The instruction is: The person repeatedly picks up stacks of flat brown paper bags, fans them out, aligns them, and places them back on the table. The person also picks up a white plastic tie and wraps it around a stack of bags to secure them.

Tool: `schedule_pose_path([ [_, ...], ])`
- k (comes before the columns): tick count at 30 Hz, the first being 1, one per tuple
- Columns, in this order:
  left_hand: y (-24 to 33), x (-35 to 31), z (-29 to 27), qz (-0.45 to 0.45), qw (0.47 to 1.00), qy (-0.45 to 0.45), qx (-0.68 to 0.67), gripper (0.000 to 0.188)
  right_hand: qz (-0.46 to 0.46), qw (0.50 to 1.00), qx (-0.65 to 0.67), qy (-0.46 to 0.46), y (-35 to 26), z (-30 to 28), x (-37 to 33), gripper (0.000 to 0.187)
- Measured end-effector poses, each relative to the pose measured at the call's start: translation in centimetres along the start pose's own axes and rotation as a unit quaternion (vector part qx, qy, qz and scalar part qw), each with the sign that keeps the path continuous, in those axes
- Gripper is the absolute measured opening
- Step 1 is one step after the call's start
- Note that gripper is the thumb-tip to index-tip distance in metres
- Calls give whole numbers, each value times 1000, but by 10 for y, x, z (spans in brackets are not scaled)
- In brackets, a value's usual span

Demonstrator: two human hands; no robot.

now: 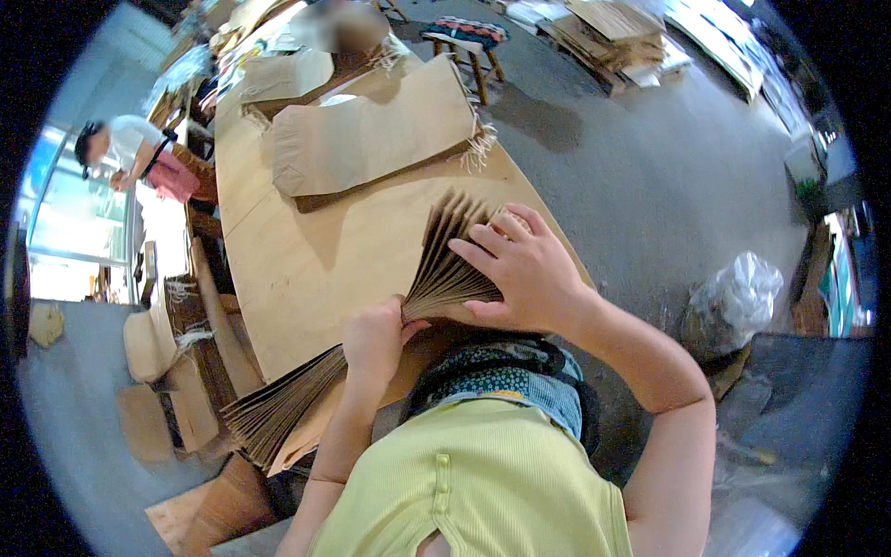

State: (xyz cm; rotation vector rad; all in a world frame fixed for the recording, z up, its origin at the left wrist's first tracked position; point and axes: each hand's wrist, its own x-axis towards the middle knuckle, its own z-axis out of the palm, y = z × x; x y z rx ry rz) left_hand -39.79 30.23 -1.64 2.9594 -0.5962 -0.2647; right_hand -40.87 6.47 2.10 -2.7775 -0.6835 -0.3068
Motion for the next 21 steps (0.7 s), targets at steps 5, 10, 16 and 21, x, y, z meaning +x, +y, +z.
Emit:
schedule_pose_path([
  [5, -5, -7, 6, -16, 997, 30, -67, 33, -55, 995, -74, -26, -47, 20, 11, 62],
  [10, -10, -19, -3, -56, 996, 2, -76, 29, -124, 992, 10, -20, -35, 35, 27, 58],
  [16, -91, -89, -3, -149, 988, -7, -47, 33, -131, 990, 3, -59, -25, 43, 39, 62],
  [21, -94, -91, 2, -132, 990, -58, 1, 32, -146, 968, -3, -202, -20, 37, 56, 61],
])
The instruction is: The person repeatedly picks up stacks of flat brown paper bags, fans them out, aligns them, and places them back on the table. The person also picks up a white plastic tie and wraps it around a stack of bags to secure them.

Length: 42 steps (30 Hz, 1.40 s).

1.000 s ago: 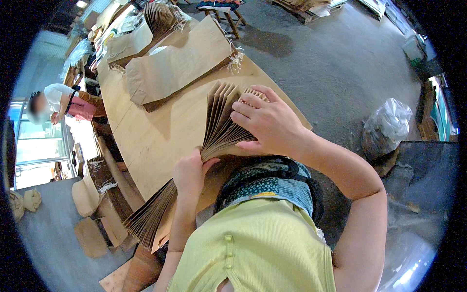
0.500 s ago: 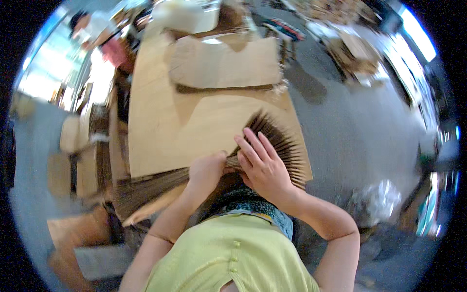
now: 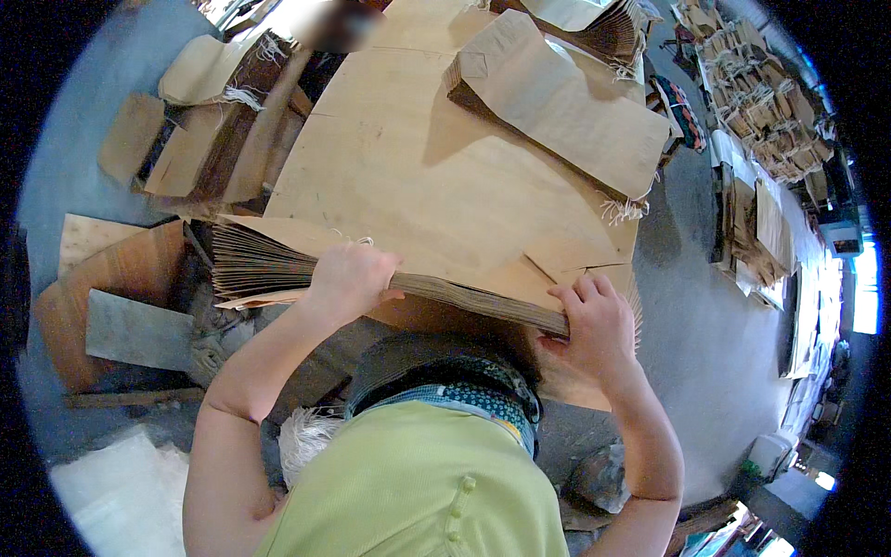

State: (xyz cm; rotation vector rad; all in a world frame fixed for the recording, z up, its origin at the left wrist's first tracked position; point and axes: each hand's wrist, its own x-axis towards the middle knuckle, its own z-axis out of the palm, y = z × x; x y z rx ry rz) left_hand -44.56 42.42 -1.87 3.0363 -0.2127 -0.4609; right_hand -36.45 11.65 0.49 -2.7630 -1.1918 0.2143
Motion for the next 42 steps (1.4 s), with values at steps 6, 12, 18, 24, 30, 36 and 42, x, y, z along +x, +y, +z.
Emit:
schedule_pose_path([
  [6, 6, -2, -3, 20, 996, 72, 42, 26, 5, 998, 27, -47, 9, -4, 3, 44],
  [12, -1, 7, -3, 21, 998, 62, 9, 45, -56, 998, 12, -30, 20, 6, 7, 28],
  [18, -8, 8, 8, 25, 999, 46, 12, 42, -12, 976, -3, -216, 18, 4, 13, 17],
  [24, -7, 9, 15, -9, 997, 77, -3, 39, -49, 986, 39, -154, 30, 20, 9, 14],
  [30, -7, 4, 16, -43, 997, 61, -6, 40, -46, 981, 26, -188, 22, 13, 14, 16],
  [36, -3, 2, 21, -70, 989, 130, 31, 31, -49, 982, -5, -183, 17, 7, 17, 19],
  [42, 100, -22, 3, 240, 840, 402, -274, 21, -22, 981, -14, -191, 25, 13, 12, 24],
])
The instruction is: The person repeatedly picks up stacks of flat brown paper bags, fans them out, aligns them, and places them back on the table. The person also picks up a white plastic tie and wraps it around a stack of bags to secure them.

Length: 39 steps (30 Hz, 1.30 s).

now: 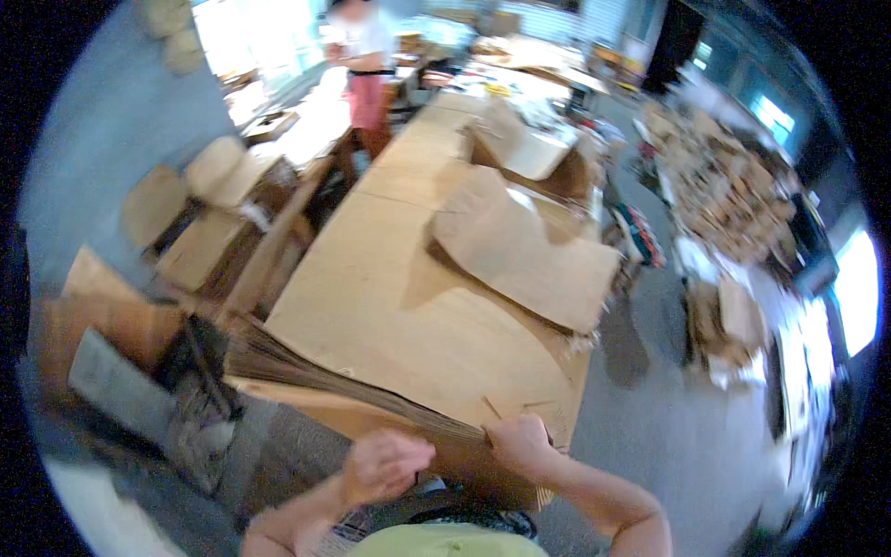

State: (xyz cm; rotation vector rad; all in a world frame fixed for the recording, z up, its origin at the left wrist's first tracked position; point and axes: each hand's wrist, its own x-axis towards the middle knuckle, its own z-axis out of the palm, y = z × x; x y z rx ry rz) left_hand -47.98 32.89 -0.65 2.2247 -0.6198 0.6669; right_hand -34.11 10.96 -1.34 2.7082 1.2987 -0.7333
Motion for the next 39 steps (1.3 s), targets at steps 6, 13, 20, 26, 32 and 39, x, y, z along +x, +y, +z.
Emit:
schedule_pose_path([
  [6, -93, -156, 187, -604, 515, 179, -582, 13, -14, 999, -32, -15, -9, -3, -11, 22],
  [13, -130, -173, 215, -686, 448, 202, -536, 14, -99, 991, -83, 35, -68, 18, -65, 18],
  [20, -62, -104, 242, -640, 574, 52, -508, 15, -63, 971, -153, 170, -42, 22, -144, 19],
  [26, 46, -13, 332, -543, 675, -136, -480, 17, -34, 939, -121, 321, 47, 61, -227, 15],
  [32, 94, 111, 397, -440, 814, -161, -344, 19, -31, 921, -110, 372, 153, 95, -306, 29],
  [39, 73, 251, 335, -376, 920, -110, -7, 21, -36, 955, -11, 293, 250, 109, -354, 49],
])
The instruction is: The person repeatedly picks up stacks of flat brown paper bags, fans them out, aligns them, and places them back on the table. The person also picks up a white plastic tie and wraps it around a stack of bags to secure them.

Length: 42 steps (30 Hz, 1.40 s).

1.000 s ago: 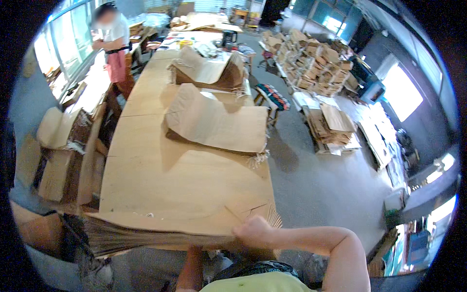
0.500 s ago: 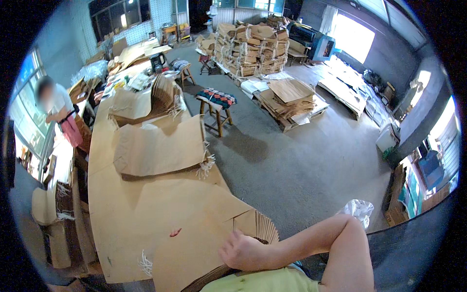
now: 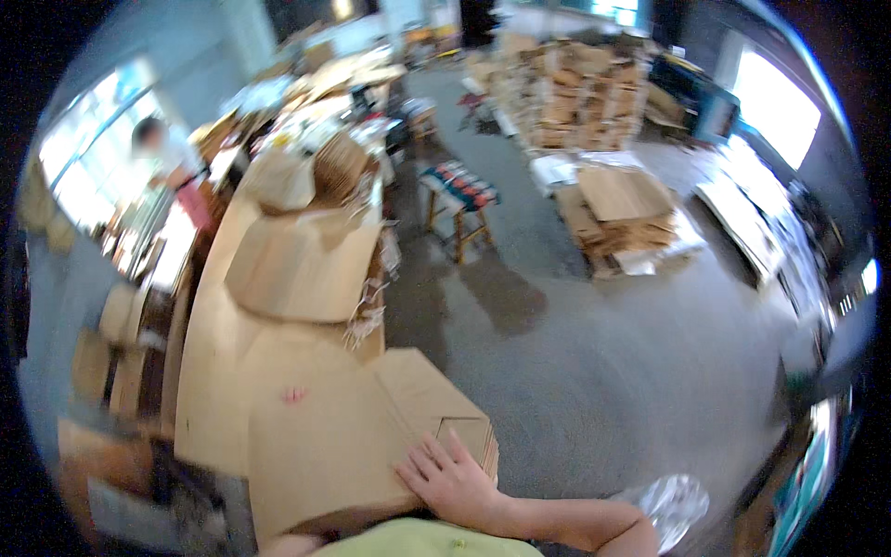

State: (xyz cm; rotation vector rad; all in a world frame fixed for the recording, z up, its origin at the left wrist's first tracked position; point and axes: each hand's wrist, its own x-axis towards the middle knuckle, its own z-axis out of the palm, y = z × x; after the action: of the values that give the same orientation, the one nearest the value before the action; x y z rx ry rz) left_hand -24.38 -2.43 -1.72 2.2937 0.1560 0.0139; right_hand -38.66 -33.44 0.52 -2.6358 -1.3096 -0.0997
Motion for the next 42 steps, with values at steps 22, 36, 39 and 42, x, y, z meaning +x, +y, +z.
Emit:
schedule_pose_path([
  [22, -51, 100, -143, -414, 892, 104, 150, 30, -66, 925, 314, -202, 269, -8, 357, 64],
  [36, -244, 225, -54, -673, 698, 240, 37, 36, 192, 574, 637, -477, 444, 194, 665, 29],
  [39, -309, 268, -7, -730, 630, 266, 21, 37, 259, 528, 579, -564, 467, 274, 719, 36],
  [42, -372, 326, 20, -757, 595, 270, 16, 38, 305, 506, 528, -610, 501, 353, 724, 35],
])
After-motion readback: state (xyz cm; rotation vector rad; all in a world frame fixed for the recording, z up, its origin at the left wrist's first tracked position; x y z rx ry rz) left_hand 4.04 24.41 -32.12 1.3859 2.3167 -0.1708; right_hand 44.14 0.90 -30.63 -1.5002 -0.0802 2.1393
